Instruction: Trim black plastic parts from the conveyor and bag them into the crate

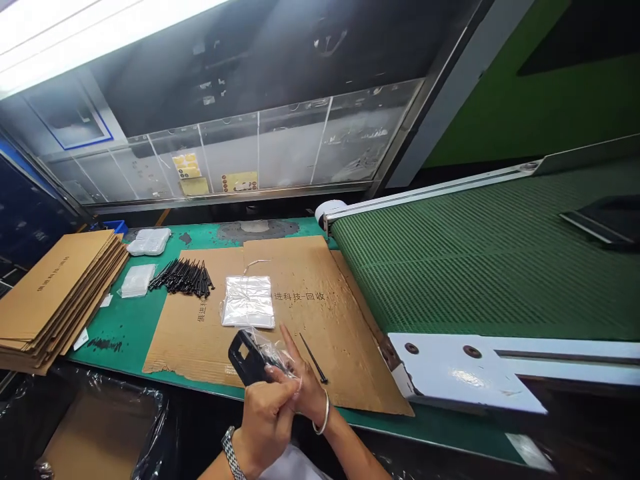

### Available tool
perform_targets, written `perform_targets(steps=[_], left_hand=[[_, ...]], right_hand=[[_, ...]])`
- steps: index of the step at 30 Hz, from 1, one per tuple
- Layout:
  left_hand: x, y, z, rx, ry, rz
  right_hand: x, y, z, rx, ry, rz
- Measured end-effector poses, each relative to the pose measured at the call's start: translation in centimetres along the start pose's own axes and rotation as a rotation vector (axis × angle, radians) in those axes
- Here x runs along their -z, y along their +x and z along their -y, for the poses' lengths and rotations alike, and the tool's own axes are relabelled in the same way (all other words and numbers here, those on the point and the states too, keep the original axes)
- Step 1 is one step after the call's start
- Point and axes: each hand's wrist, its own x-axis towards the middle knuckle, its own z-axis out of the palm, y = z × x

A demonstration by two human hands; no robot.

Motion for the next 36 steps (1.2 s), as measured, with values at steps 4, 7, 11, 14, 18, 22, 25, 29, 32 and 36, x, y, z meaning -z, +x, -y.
perform_targets(steps=[4, 7, 11, 14, 18, 22, 25, 29, 32, 36], left_hand=[[-0.4, -0.5, -1.9, -0.131, 0.074, 0.215], [-0.7, -1.7, -1.7, -0.145, -0.027, 0.027], [-0.6, -3.0, 0.2, 0.323, -0.36, -0.842], [0.0, -2.8, 1.3, 0.659, -0.924, -0.862], [1.0, -2.7, 2.2, 0.812, -1.38, -0.88], [1.8, -3.8, 3.4, 0.775, -1.47, -1.115], [1.8, -4.7, 4.3, 0.684, -1.237, -1.222], [1.7, -5.3, 4.7, 0.574, -1.006, -1.18], [2.8, -5.2, 5.1, 0.566, -1.155, -1.162], [6.1, -6.2, 7.6, 0.677, -1.536, -1.208]], right_hand=[[0.2, 0.0, -0.8, -0.049, 0.15, 0.158], [0.0, -0.7, -1.8, -0.125, 0.314, 0.086], [-0.1, -1.8, -1.9, -0.217, 0.392, 0.045], [-0.9, -2.5, -1.6, -0.258, 0.432, 0.099], [-2.6, -3.5, -2.7, -0.227, 0.39, 0.197], [-2.3, -4.2, -5.4, -0.163, 0.112, 0.369], [-1.4, -3.6, -6.0, -0.222, 0.032, 0.292], [-2.9, -1.8, -3.5, -0.027, 0.033, 0.096], [-6.5, -1.1, -2.1, -0.006, 0.004, 0.333], [-10.9, -0.3, -3.0, -0.242, 0.01, 0.644]])
